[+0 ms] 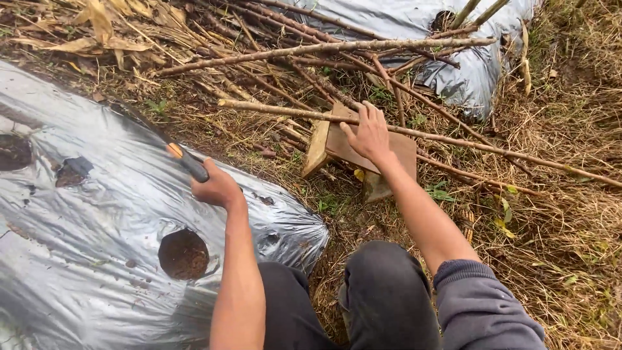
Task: Using a hand saw to cut thin wooden branches into smaller pieces while working on the ground in a field.
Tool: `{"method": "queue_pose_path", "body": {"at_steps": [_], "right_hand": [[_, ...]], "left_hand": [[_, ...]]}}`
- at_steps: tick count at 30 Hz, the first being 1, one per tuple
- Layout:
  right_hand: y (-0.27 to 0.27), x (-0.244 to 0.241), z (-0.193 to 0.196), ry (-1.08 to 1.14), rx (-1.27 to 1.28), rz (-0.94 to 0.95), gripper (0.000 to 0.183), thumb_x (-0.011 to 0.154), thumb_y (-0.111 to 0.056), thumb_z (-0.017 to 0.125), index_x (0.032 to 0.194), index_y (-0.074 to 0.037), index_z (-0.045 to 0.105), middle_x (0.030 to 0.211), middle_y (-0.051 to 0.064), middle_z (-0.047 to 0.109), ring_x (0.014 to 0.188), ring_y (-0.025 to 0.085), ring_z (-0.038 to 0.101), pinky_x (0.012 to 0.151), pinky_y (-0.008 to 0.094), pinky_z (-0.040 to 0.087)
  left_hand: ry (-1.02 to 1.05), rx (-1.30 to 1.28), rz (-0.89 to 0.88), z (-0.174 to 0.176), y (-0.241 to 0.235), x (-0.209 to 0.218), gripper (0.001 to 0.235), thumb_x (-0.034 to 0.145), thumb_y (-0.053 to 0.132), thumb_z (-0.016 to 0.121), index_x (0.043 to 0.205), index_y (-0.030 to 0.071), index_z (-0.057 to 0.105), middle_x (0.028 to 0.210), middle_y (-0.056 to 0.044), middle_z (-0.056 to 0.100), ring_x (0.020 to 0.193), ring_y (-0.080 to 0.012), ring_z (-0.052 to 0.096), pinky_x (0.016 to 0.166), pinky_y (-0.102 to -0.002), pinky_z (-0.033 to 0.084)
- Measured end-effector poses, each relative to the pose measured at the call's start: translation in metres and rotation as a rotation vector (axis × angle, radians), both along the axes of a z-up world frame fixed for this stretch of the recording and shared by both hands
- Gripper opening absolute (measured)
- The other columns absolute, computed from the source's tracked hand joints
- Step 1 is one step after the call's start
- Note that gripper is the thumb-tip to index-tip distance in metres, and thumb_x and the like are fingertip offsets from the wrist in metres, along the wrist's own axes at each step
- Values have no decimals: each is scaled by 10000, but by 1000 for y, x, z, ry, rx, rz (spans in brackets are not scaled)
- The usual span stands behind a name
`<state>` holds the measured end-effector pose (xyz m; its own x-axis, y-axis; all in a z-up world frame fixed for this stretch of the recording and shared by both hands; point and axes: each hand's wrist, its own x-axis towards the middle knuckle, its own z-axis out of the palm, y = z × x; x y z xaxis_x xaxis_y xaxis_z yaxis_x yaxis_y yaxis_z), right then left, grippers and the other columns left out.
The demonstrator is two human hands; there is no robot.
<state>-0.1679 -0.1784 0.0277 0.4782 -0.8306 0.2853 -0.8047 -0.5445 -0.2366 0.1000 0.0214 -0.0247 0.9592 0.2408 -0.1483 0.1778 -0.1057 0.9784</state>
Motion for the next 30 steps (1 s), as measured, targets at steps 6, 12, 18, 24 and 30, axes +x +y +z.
{"method": "queue_pose_path", "body": {"at_steps": [6, 12, 18, 24, 30], "right_hand": [[-56, -28, -92, 319, -43, 16, 463, 1080, -517, 418, 1263, -136, 607, 1153, 192, 614, 1187, 374, 625, 1081, 508, 429], [-53, -73, -96, 447, -227, 96, 481, 1103, -550, 303, 1063, -142, 555, 971, 127, 638, 994, 296, 662, 874, 446, 501], [-37, -97, -98, 252, -129, 70, 432, 1058, -533, 423, 1033, -112, 517, 1008, 141, 517, 1040, 360, 563, 845, 457, 481], [-41, -50, -88, 103, -46, 257, 530, 1047, -622, 421, 1053, -113, 569, 1028, 141, 539, 1032, 318, 584, 863, 417, 497], [-34, 5, -107, -226, -77, 268, 431, 897, -551, 700, 927, -134, 596, 893, 88, 550, 842, 322, 635, 723, 427, 544]], "left_hand": [[-61, -59, -35, 10, -1, -15, 262, 785, 301, 749, 777, 61, 644, 629, -116, 600, 613, -302, 651, 654, -369, 517], [-273, 44, -84, 35, 10, -21, 265, 792, 316, 779, 796, 64, 697, 649, -177, 634, 686, -440, 674, 660, -430, 531], [-442, 21, -206, 65, 31, -31, 291, 828, 287, 753, 740, 38, 631, 590, -167, 549, 594, -421, 603, 618, -368, 483], [-502, 30, -406, 114, 41, -77, 274, 827, 287, 775, 741, 66, 637, 591, -145, 553, 571, -331, 584, 604, -343, 459], [-495, -43, -820, 153, 66, -147, 227, 892, 196, 722, 702, 127, 619, 501, -31, 659, 445, -201, 632, 541, -291, 503]]}}
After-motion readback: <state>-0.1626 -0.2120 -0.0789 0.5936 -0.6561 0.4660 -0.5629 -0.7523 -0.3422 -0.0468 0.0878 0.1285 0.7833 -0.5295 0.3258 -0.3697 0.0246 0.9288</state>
